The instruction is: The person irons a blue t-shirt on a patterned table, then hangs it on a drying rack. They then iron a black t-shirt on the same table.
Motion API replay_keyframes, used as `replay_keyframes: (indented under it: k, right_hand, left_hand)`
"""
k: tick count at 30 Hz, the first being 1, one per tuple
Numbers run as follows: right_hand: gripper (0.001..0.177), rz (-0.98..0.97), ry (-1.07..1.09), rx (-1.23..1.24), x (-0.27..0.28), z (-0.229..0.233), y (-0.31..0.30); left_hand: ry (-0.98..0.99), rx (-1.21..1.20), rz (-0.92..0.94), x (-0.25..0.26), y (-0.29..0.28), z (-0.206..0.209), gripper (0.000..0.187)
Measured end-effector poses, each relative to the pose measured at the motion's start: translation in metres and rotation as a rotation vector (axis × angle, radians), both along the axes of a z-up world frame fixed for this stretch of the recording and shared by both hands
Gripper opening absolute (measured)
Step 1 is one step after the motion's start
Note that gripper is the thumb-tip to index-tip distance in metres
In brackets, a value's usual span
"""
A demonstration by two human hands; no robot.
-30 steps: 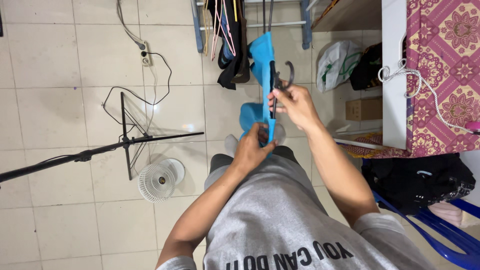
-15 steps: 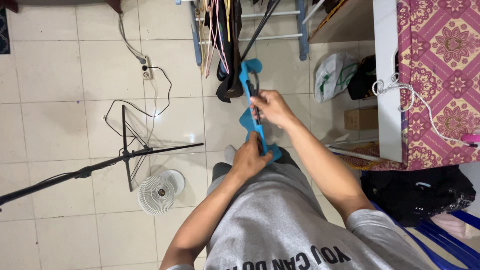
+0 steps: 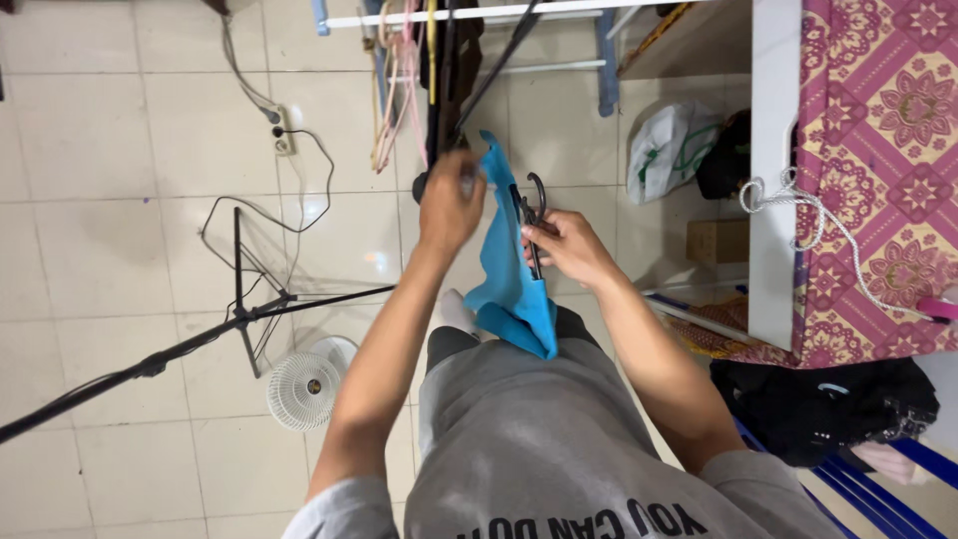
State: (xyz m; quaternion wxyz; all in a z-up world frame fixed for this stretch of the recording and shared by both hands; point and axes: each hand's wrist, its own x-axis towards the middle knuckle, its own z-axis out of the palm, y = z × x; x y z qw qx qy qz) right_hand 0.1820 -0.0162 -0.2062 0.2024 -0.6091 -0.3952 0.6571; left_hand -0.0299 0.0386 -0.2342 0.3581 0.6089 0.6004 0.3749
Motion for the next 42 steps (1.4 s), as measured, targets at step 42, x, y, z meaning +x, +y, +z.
replay_keyframes:
  k: [42]
  right_hand:
    - [0.047,-0.193,0.113,0.292,0.004,-0.051,0.172]
  left_hand:
    - [-0.528,-0.415,0.317,0.024,-0.103,0.059,0.031]
